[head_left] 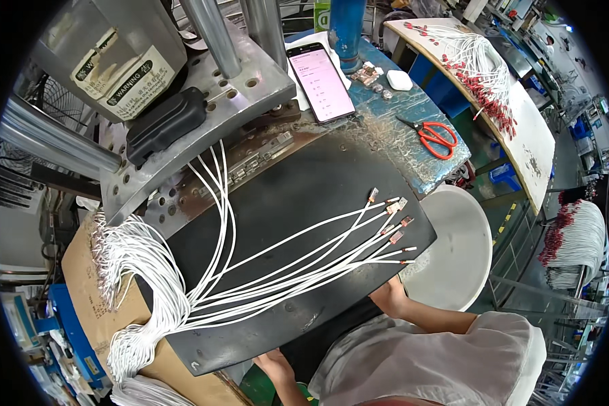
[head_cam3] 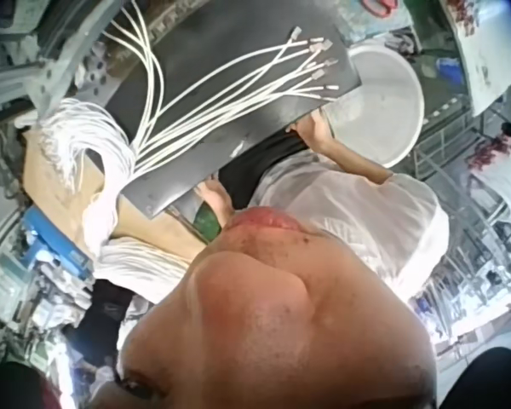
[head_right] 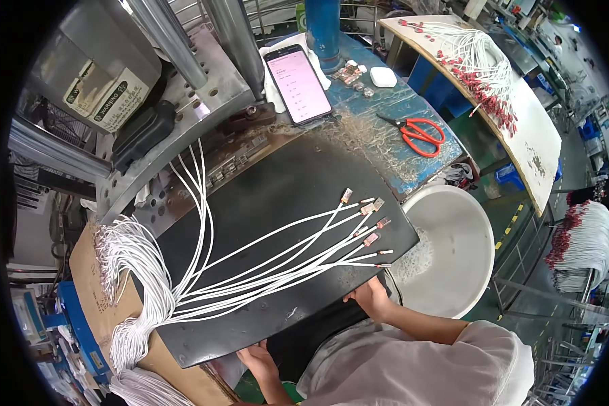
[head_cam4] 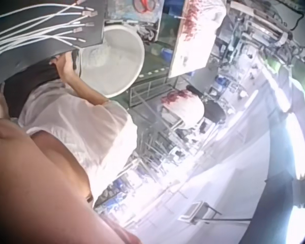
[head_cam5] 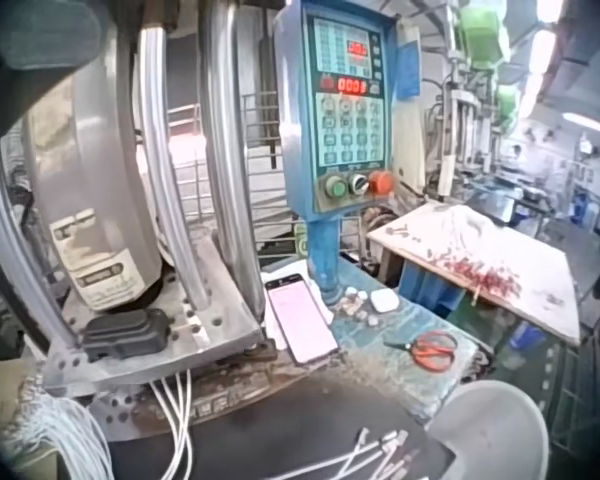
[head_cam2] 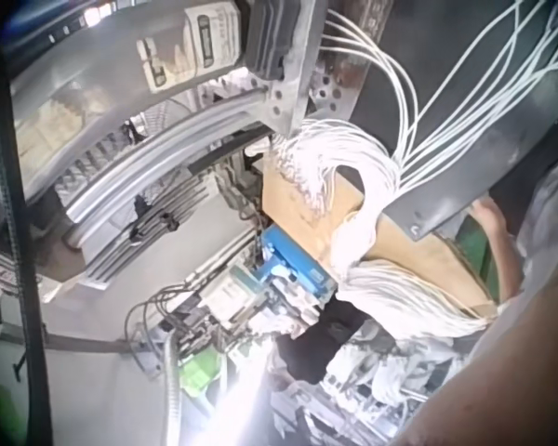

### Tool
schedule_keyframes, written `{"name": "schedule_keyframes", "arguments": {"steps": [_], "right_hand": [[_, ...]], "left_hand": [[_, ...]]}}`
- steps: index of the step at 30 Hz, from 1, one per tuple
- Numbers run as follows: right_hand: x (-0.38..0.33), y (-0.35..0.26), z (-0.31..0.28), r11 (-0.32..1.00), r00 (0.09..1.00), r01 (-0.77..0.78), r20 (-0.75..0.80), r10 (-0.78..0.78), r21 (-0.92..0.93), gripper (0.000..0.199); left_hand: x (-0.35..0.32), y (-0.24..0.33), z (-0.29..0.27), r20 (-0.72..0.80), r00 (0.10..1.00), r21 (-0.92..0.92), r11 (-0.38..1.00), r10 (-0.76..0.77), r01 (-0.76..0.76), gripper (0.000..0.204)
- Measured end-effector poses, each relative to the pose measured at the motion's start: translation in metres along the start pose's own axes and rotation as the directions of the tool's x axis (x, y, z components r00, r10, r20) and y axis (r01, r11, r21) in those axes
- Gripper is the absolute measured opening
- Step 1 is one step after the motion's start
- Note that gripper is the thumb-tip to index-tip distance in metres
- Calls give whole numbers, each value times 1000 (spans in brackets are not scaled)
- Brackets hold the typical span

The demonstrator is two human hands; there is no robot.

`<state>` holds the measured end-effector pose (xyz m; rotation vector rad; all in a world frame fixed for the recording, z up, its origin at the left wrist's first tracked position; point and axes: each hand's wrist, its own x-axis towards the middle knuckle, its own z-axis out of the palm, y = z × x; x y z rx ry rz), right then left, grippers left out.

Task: The person inserts wire connectors into a metal fixture, places the fixture into a press machine, and removes the cables after pressing, repeating the process with bundles of wires.

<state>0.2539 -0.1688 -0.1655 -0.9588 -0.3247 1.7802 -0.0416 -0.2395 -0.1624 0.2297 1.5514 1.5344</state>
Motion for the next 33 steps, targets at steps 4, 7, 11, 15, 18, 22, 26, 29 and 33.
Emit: {"name": "schedule_keyframes", "arguments": {"steps": [4, 7, 11, 15, 18, 22, 26, 29, 33], "right_hand": [[4, 4, -11, 1000, 999, 3, 48, -2, -31, 62], [6, 3, -16, 996, 995, 40, 90, -33, -82, 65], [-12, -9, -7, 899, 847, -416, 303, 437, -134, 56], [-26, -48, 75, 727, 424, 87, 686, 592, -681, 49], [-17, -80, 129, 700, 177, 610, 925, 337, -371, 49], [16, -150, 161, 80, 191, 970, 925, 330, -229, 62], [31, -190, 140, -335, 383, 890, 906, 182, -309, 66], [35, -207, 121, -509, 525, 761, 843, 116, -404, 54], [50, -223, 112, -424, 661, 728, 714, 230, -538, 45]], "left_hand": [[2, 0, -1, 27, 999, 34, 998, 43, -44, 55], [-1, 5, 0, -67, 998, 117, 993, -8, 15, 50], [-14, 86, 17, 401, 673, 661, 705, -622, 257, 35], [-32, 181, 92, 875, 289, 473, 810, -388, -345, 18], [-2, 189, 162, 865, 500, 385, 585, 41, -714, 16], [7, 197, 211, 934, 282, 276, 56, 222, -960, 18], [3, 203, 199, 948, 311, 317, -112, 70, -942, 19], [4, 206, 178, 918, 362, 353, -77, -165, -932, 21], [8, 206, 174, 985, 155, 140, -164, -80, -976, 21]]}}
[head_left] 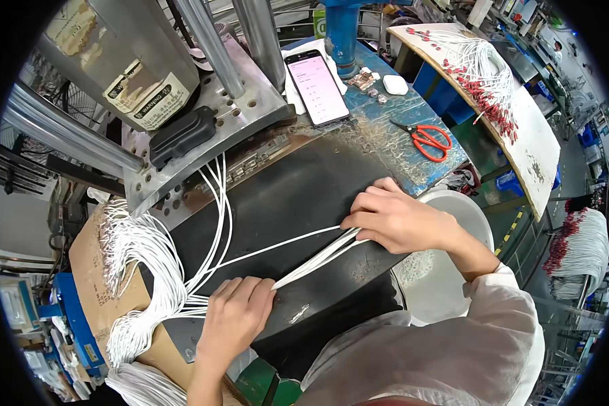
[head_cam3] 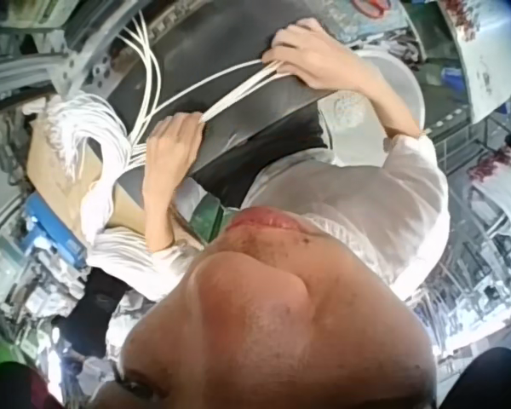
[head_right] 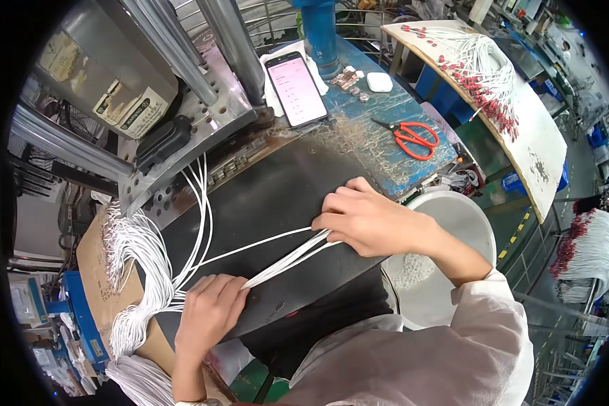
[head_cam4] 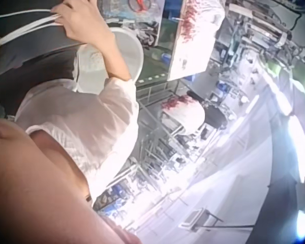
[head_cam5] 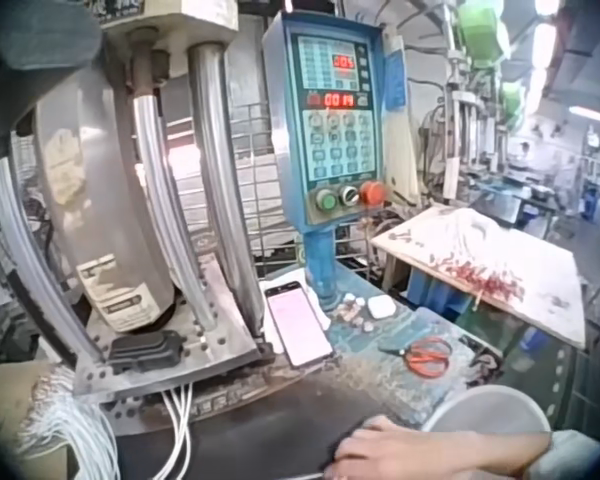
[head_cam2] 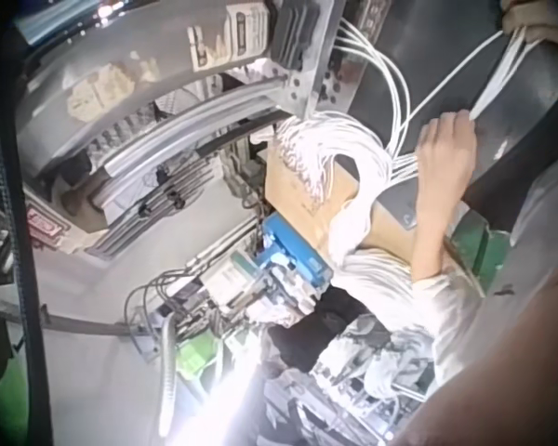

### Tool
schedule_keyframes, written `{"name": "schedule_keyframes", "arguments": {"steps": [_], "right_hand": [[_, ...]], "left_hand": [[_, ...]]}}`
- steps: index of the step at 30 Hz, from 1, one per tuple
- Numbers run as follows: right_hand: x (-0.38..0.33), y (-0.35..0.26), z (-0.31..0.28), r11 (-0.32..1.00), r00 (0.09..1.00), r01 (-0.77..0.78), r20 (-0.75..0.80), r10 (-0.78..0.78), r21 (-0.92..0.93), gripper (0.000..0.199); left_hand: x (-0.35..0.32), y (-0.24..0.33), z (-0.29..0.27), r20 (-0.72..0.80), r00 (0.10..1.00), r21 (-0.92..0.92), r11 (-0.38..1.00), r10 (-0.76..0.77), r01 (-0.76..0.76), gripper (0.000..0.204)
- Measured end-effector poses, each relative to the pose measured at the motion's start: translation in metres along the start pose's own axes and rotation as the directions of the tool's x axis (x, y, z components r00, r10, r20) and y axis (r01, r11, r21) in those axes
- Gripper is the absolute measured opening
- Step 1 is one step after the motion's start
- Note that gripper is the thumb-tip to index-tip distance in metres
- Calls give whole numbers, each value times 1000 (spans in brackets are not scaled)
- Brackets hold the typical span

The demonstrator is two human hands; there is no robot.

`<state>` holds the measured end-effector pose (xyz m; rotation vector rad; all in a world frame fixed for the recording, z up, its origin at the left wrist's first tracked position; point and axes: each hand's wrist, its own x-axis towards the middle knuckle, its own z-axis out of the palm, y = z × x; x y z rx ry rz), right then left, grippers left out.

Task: The person inserts wire connectors into a metal fixture, places the fixture into a press machine, and removes the cables after pressing, repeating the process with bundles of wires.

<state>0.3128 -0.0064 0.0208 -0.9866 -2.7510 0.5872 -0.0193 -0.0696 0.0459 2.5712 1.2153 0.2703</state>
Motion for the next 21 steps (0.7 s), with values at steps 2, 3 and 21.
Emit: {"name": "schedule_keyframes", "arguments": {"steps": [2, 3, 21], "right_hand": [[12, 0, -9, 996, 999, 45, -27, -43, 76, 41], [21, -3, -14, 985, 995, 90, -56, -82, 149, 38], [45, -33, -5, 978, 990, 73, -131, -48, 196, 19]], "left_hand": [[2, -7, 0, -144, 990, -38, 999, -5, -1, 21], [2, -11, 1, -216, 976, -58, 998, -9, -4, 21], [22, -35, 19, -529, 837, -375, 923, -140, -83, 7]]}}
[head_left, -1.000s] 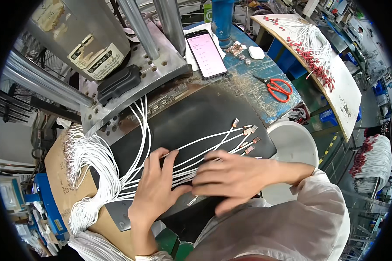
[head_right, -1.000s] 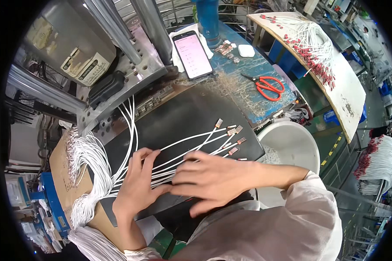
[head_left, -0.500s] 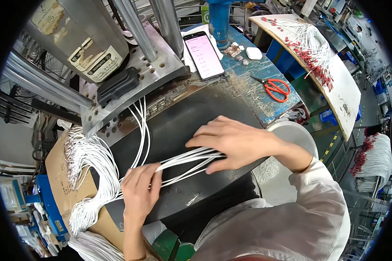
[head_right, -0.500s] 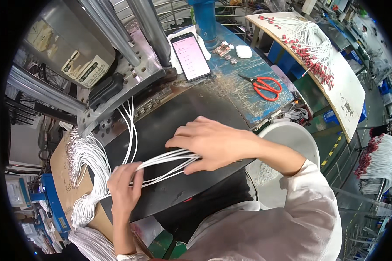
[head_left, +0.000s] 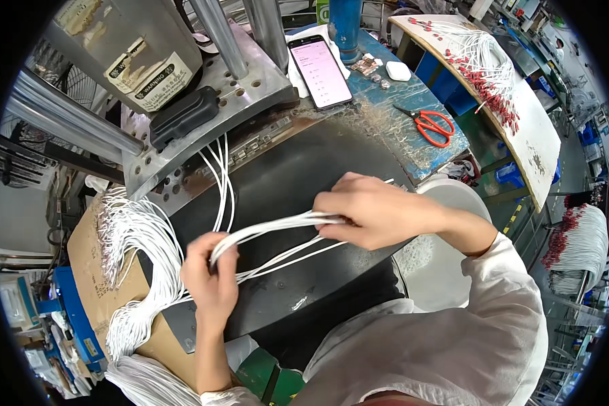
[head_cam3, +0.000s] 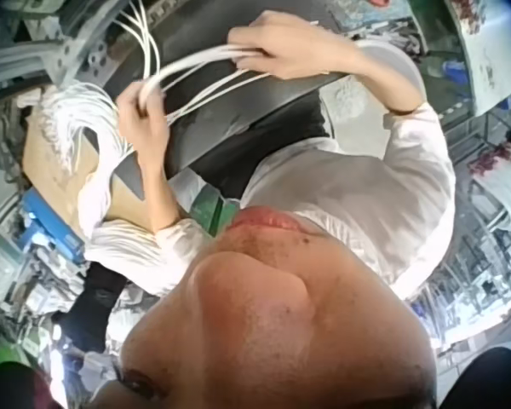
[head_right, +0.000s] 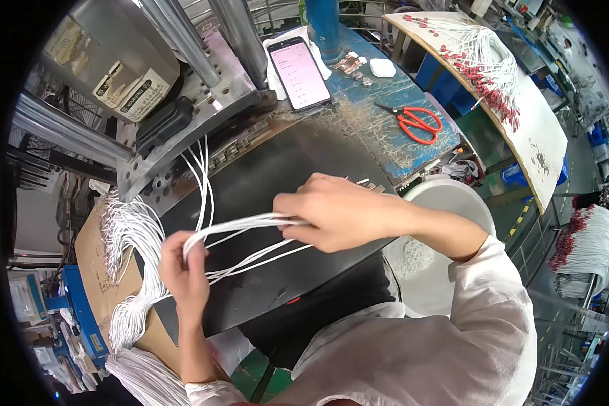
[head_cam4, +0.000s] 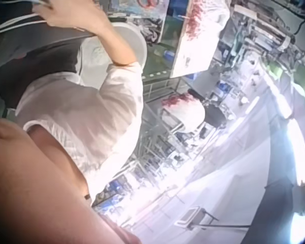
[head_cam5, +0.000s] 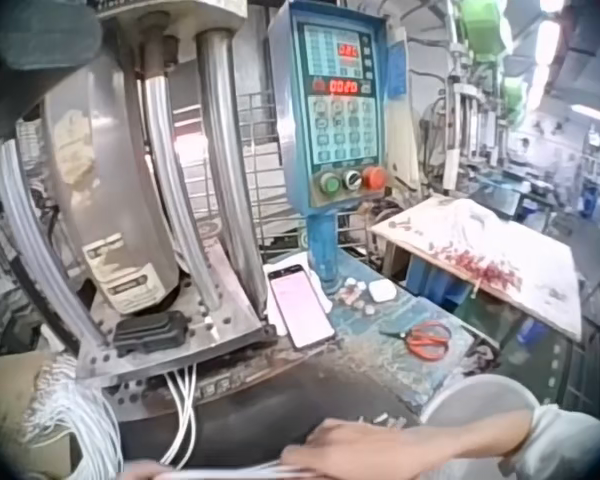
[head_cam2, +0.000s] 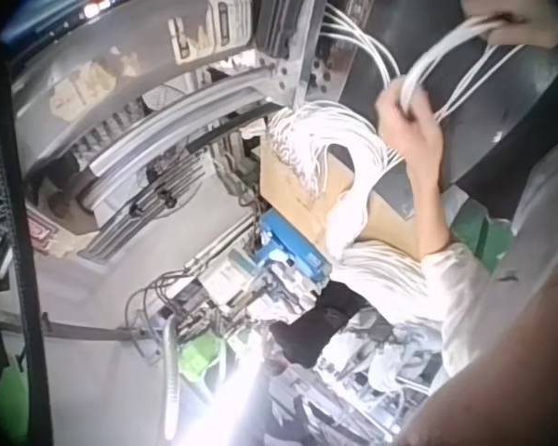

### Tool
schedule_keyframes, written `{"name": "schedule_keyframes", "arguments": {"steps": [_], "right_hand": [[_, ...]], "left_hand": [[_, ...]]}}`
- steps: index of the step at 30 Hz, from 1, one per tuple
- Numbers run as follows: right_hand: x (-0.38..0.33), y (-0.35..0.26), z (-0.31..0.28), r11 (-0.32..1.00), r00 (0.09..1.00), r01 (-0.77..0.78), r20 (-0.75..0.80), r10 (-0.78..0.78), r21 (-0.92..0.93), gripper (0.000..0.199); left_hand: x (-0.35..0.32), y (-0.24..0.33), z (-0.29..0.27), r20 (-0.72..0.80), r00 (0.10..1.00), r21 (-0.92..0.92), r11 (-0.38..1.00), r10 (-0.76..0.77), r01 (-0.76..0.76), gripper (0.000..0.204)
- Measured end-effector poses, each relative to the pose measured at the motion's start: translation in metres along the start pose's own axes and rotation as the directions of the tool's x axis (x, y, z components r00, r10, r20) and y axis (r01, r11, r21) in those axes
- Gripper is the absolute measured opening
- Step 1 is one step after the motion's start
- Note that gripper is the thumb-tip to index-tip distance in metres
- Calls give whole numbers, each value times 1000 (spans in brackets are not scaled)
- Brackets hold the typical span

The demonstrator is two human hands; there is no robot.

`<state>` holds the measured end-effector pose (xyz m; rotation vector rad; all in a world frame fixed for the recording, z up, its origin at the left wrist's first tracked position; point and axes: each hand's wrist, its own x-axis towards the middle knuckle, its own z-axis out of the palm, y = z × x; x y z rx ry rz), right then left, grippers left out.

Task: The person inserts wire connectors into a metal fixture, places the fixture into a press machine, and removes the cables after pressing, repeating the process with bundles of wires.

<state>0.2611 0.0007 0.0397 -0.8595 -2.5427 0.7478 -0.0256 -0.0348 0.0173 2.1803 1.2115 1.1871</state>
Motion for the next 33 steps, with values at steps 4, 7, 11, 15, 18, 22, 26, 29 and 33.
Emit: {"name": "schedule_keyframes", "arguments": {"steps": [4, 7, 11, 15, 18, 22, 26, 29, 33], "right_hand": [[-10, 15, -42, 880, 923, -380, 54, 381, 284, 26], [-21, 45, -65, 644, 898, -426, 207, 389, 636, 32], [-1, 68, -56, 639, 927, -113, -150, 343, 761, 33], [31, 43, -22, 789, 959, -11, -216, 181, 614, 29], [30, 64, -16, 998, 910, 13, -412, -36, -59, 24], [21, 139, -33, 929, 742, -307, -663, 97, -208, 15], [29, 149, -31, 920, 732, -259, -681, -12, -294, 11], [35, 153, -31, 871, 798, -222, -594, -95, -438, 11], [47, 169, -41, 830, 850, -228, -520, -86, -509, 10]], "left_hand": [[22, 3, -28, 267, 832, -277, 788, -486, 550, 14], [62, 0, -17, 860, 455, -292, 508, -231, 811, 25], [68, 41, 78, 712, 654, -623, 201, -256, 756, 22], [60, 18, 90, 602, 693, -677, 206, -398, 707, 21], [48, 1, 45, 613, 598, -569, 236, -516, 787, 25], [33, -13, 33, 508, 680, -729, 157, -529, 667, 24], [38, -8, 34, 486, 741, -748, 218, -464, 627, 25], [35, -18, 33, 506, 739, -750, 195, -445, 632, 25], [36, -17, 33, 504, 718, -731, 205, -480, 651, 24]]}}
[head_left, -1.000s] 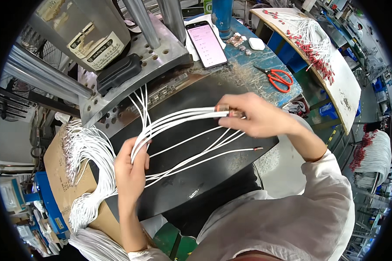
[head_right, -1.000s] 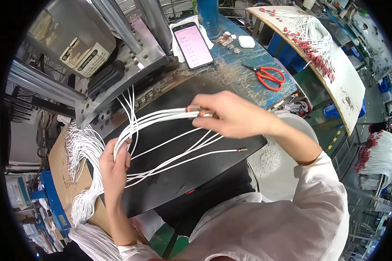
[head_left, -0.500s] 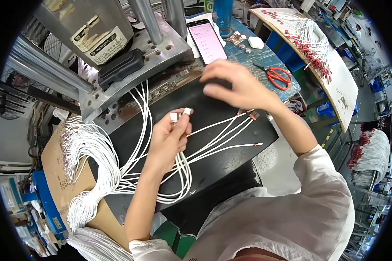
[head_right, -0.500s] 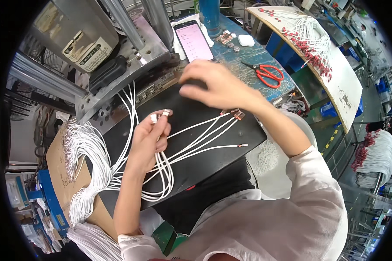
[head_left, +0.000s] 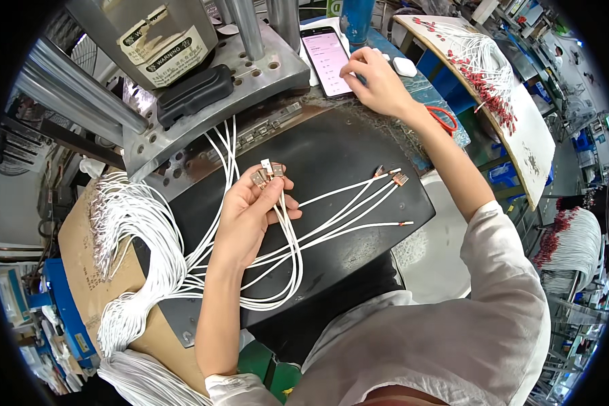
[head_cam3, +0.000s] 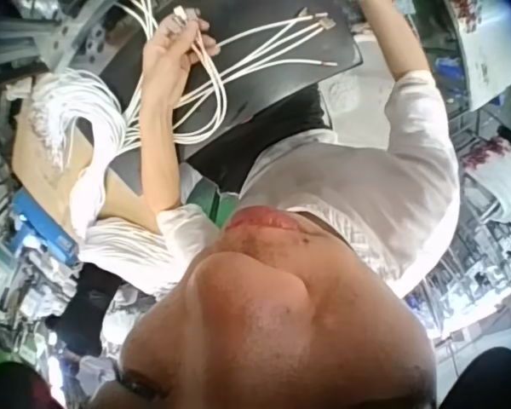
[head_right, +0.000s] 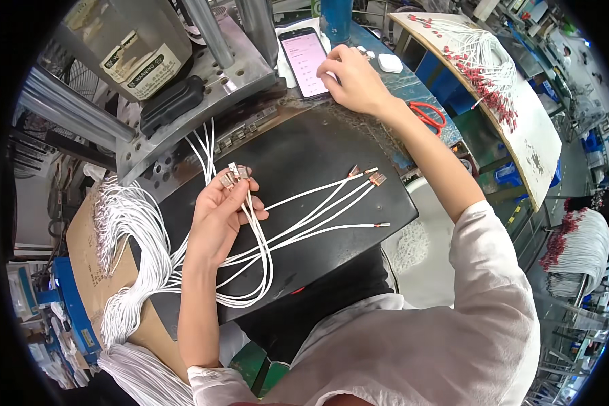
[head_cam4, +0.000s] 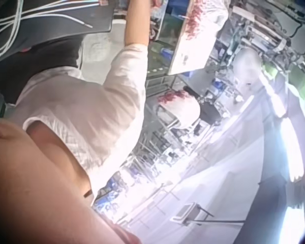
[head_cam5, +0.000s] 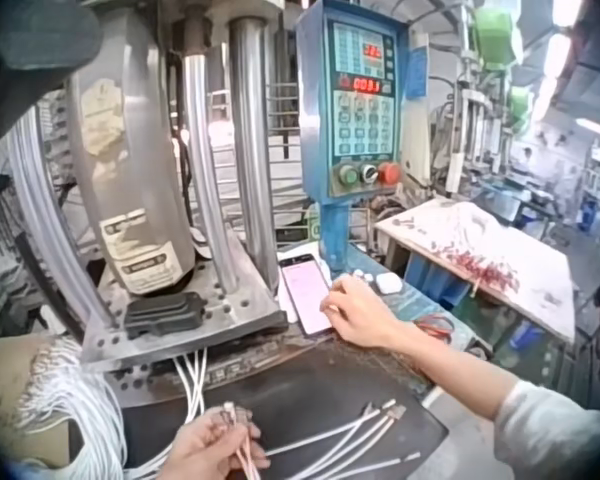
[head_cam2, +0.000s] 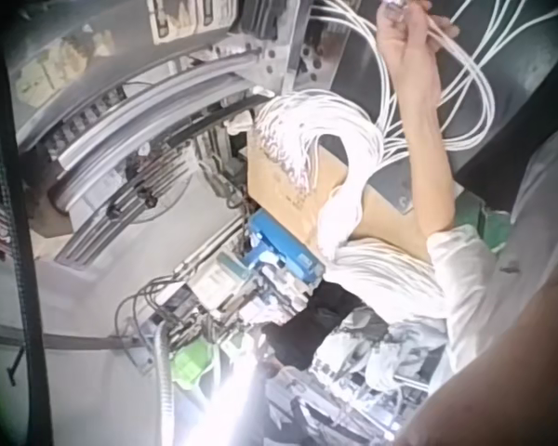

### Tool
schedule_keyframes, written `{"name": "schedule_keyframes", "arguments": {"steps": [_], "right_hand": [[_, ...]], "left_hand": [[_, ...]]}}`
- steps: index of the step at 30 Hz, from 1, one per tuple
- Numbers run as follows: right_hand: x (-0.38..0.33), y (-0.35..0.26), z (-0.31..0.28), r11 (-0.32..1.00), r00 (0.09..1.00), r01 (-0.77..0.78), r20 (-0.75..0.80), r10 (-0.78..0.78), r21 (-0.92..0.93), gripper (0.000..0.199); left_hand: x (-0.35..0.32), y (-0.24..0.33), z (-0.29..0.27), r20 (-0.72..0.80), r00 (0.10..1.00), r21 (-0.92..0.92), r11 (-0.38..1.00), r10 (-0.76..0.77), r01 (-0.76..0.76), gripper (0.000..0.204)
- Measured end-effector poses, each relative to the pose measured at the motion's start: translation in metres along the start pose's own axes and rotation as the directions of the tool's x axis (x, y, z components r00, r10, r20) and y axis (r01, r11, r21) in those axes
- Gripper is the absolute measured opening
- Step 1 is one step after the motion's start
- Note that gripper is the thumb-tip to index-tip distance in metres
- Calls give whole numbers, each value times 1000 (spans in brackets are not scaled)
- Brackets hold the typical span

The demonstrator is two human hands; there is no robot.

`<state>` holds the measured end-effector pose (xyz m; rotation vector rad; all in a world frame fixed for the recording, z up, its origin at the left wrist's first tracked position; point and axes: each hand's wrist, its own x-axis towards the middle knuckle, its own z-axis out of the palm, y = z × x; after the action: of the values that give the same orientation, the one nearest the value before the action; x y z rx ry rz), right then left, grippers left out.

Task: The person inserts wire connectors into a metal fixture, places the fixture into a press machine, and removes the cables after pressing, repeating the process with bundles of wires.

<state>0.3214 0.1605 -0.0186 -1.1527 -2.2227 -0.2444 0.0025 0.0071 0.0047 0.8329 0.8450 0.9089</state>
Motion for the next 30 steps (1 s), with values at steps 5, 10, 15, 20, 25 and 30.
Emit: {"name": "schedule_keyframes", "arguments": {"steps": [5, 10, 15, 20, 25, 30], "right_hand": [[34, 39, 15, 999, 998, 17, -67, -20, -48, 10], [32, 2, 5, 975, 978, -162, -110, 179, 150, 11], [5, -100, -1, 957, 985, 33, 152, -79, 287, 21], [18, -133, 28, 980, 983, 87, 146, -114, 179, 34], [20, -138, 27, 989, 948, -23, 317, -23, 143, 36], [7, -134, -18, 958, 783, -225, 619, 68, 179, 26]], "left_hand": [[5, -5, -1, -17, 1000, 82, 997, 3, -2, 22], [3, -4, -1, -68, 998, 78, 997, -13, 18, 21], [7, -6, -2, -75, 997, 85, 996, -23, 29, 22], [6, -6, -3, -85, 996, 74, 997, -10, 17, 24], [5, -6, 1, -124, 992, 65, 998, 7, 1, 22], [7, -13, 5, -226, 973, 113, 993, 46, -20, 18]]}}
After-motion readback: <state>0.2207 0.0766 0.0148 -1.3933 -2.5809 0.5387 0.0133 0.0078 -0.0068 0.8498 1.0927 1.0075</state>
